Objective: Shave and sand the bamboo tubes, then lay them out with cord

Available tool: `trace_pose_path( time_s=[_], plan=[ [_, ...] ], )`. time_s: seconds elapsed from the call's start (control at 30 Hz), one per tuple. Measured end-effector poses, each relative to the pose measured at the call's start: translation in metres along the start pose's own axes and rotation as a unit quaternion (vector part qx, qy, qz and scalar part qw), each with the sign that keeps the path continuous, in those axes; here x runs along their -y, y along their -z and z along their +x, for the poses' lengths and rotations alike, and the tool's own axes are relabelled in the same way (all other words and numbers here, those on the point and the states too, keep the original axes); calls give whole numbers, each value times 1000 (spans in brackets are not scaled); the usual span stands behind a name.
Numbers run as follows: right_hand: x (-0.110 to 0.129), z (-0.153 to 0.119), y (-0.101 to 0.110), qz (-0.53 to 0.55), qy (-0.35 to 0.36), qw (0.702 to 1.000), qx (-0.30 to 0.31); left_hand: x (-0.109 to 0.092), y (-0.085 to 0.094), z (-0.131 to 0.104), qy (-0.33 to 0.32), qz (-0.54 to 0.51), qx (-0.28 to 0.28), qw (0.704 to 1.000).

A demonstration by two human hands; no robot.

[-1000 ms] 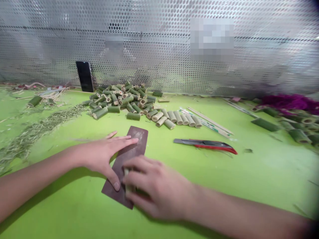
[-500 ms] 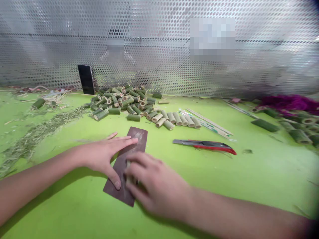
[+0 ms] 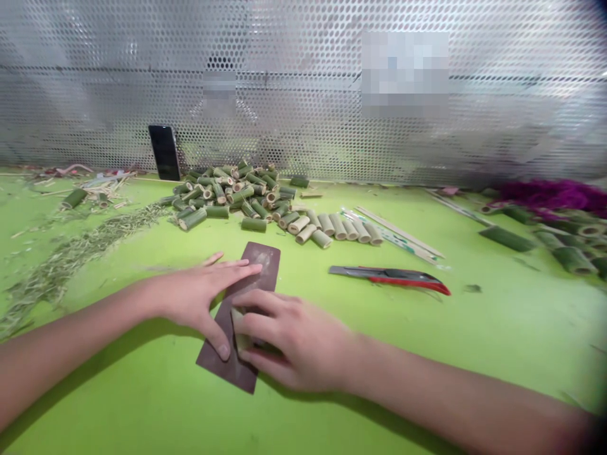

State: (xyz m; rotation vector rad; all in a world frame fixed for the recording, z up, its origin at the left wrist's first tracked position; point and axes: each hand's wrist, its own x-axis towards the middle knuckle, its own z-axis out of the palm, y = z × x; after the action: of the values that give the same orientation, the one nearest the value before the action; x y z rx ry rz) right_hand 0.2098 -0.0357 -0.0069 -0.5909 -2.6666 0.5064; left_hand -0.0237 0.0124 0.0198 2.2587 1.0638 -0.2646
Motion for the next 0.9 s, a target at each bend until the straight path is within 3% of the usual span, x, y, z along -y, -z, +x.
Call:
trace_pose_path(
  time_s=[0.17, 0.37, 0.5, 0.67, 0.8, 0.9],
  plan=[
    [-1, -4, 5, 6, -6, 1000, -5, 3, -2, 1, -28, -6, -4, 1000],
    [12, -6, 3, -14, 9, 1000, 7, 3, -2, 0, 14, -18, 7, 1000],
    [10, -5, 7, -20, -91, 995, -18, 3, -2, 0, 5, -20, 9, 1000],
    [5, -2, 5, 5, -16, 1000, 11, 1, 0, 0, 1, -17, 9, 1000],
    [2, -1, 6, -6, -107, 994, -26, 0, 0, 0, 10, -17, 6, 1000],
    [9, -3, 4, 6, -33, 999, 5, 2, -2, 0, 6, -16, 11, 1000]
  ],
)
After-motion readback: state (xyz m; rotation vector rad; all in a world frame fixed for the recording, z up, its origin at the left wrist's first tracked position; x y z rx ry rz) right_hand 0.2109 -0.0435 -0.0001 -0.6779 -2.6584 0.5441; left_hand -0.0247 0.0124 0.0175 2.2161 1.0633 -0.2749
